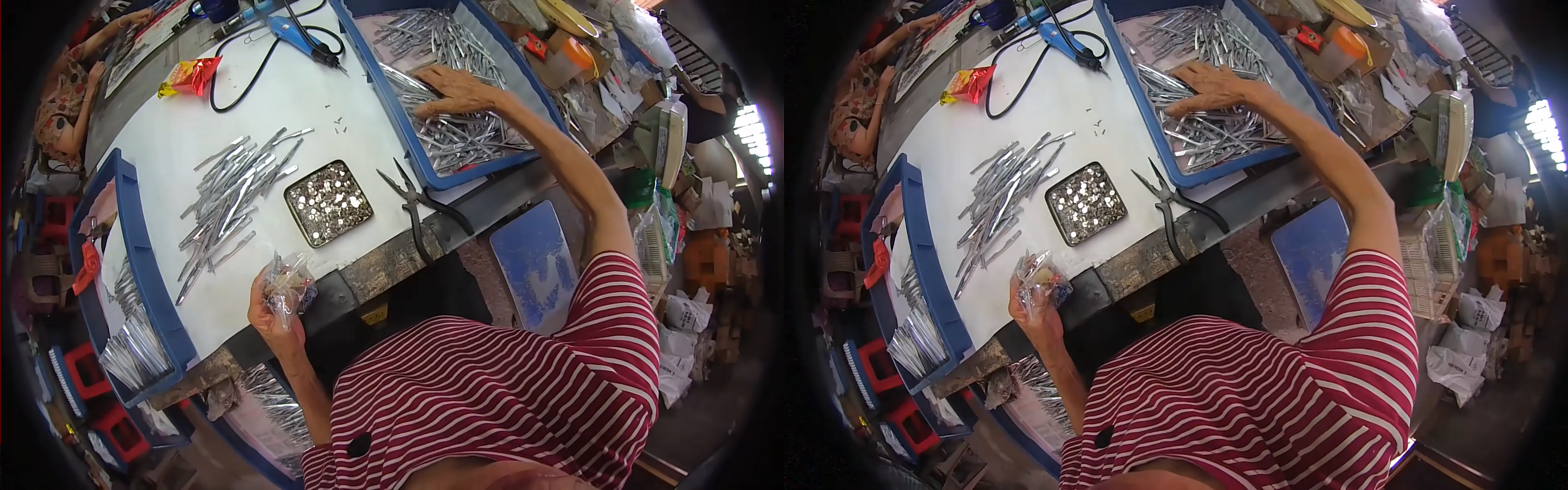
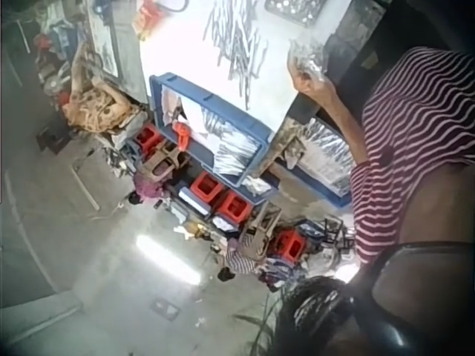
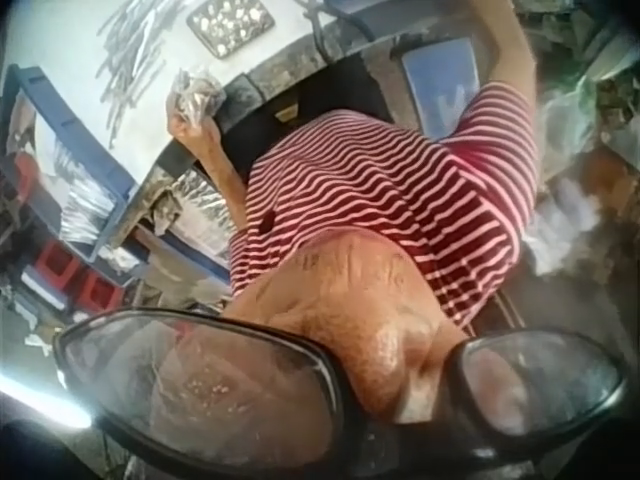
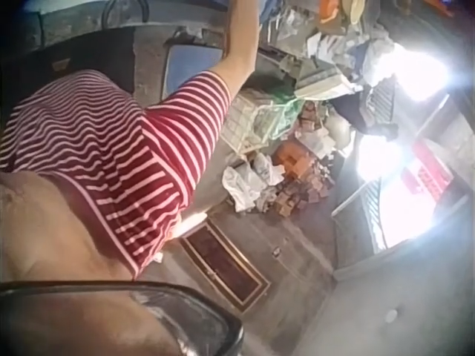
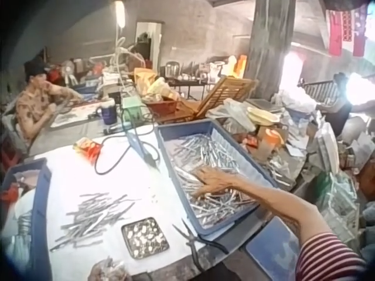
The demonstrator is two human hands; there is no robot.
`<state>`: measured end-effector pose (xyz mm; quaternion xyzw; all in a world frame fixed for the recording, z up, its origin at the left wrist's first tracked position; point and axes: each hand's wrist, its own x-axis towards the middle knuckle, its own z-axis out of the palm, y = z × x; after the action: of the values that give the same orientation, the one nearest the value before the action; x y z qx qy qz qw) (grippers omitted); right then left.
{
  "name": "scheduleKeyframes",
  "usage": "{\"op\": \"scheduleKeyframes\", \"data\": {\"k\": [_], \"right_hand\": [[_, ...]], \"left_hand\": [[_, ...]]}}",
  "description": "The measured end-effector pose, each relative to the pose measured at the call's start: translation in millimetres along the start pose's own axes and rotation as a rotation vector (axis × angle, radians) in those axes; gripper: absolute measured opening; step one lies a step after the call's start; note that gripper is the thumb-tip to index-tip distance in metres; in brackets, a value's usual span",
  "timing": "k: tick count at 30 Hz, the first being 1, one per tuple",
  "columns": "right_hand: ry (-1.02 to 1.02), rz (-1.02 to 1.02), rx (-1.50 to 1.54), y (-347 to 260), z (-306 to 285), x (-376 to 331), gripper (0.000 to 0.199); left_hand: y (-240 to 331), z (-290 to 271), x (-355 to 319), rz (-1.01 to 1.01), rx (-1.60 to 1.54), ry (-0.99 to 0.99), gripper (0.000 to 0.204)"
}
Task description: Sorting and arranging metal strips into trays and bags.
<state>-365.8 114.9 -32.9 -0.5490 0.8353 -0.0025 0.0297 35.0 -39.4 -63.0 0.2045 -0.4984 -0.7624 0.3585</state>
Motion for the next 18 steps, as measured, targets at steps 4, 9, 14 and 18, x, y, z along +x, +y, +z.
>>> {"op": "scheduleKeyframes", "data": {"k": [4, 9, 14, 18], "right_hand": [[-0.236, -0.064, 0.189, -3, -21, -13, 0.102], [-0.249, -0.041, 0.075, -21, -22, -24, 0.116], [-0.350, 0.018, 0.116, -18, -26, -28, 0.115], [-0.284, 0.020, 0.124, -28, -32, -33, 0.113]], "left_hand": [[0, 2, 0, 0.004, -0.011, 0.018, 0.044], [2, 3, 0, 0.020, -0.013, 0.008, 0.045], [-1, 1, 1, 0.016, -0.012, 0.000, 0.044], [-1, -1, 1, 0.016, -0.006, -0.020, 0.042]]}}
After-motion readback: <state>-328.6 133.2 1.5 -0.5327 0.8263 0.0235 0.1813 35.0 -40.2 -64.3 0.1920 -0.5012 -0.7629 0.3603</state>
